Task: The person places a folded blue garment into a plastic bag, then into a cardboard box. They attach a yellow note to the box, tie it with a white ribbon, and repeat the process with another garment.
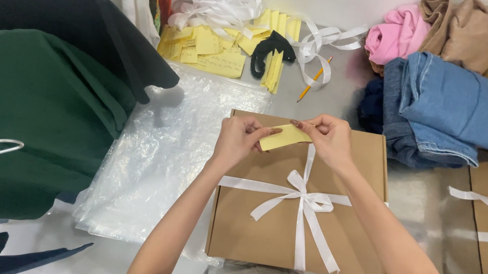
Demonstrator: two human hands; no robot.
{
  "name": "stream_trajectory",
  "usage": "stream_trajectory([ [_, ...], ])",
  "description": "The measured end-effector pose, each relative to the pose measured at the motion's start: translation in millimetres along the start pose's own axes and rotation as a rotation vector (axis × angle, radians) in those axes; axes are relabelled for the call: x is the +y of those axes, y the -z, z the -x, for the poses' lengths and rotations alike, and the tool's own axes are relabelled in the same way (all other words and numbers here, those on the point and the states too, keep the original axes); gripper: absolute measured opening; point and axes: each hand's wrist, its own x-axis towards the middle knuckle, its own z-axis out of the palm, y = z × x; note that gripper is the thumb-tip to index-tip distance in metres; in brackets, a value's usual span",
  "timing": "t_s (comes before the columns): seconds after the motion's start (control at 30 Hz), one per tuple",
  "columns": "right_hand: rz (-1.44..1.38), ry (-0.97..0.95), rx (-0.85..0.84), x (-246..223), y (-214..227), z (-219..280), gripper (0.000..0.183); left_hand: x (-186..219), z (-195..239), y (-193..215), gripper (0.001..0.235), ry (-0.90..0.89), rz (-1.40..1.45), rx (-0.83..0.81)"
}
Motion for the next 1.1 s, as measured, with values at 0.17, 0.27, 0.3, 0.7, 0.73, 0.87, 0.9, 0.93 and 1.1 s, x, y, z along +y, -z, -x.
stream_trajectory([
  [0.17, -0.163, -0.045, -0.008, 0, -39, -45, 0.017, -23, -18, 26, 0.011, -0.016, -0.024, 0.109],
  [0.27, -0.079, 0.011, -0.026, 13, -64, -80, 0.009, -32, -29, 47, 0.015, 0.038, 0.045, 0.12],
  [0.3, 0.022, 0.073, -0.02, 16, -72, -92, 0.01, -33, -32, 54, 0.017, 0.062, 0.079, 0.113],
  [0.7, -0.226, -0.047, 0.123, 20, -62, -84, 0.019, -172, -210, 159, 0.042, 0.225, 0.376, 0.544],
  [0.73, -0.228, -0.049, 0.139, 25, -53, -79, 0.019, -176, -218, 159, 0.042, 0.223, 0.373, 0.528],
  [0.87, -0.235, -0.064, 0.168, 43, -17, -49, 0.019, -195, -246, 159, 0.046, 0.328, 0.475, 0.643],
  [0.9, -0.247, -0.077, 0.17, 49, -7, -40, 0.019, -203, -251, 159, 0.045, 0.341, 0.477, 0.646],
  [0.93, -0.246, -0.077, 0.181, 54, 1, -33, 0.019, -188, -244, 158, 0.045, 0.339, 0.478, 0.635],
  [1.1, -0.24, -0.101, 0.273, 63, 36, 20, 0.016, -173, -224, 149, 0.058, 0.246, 0.228, 0.509],
])
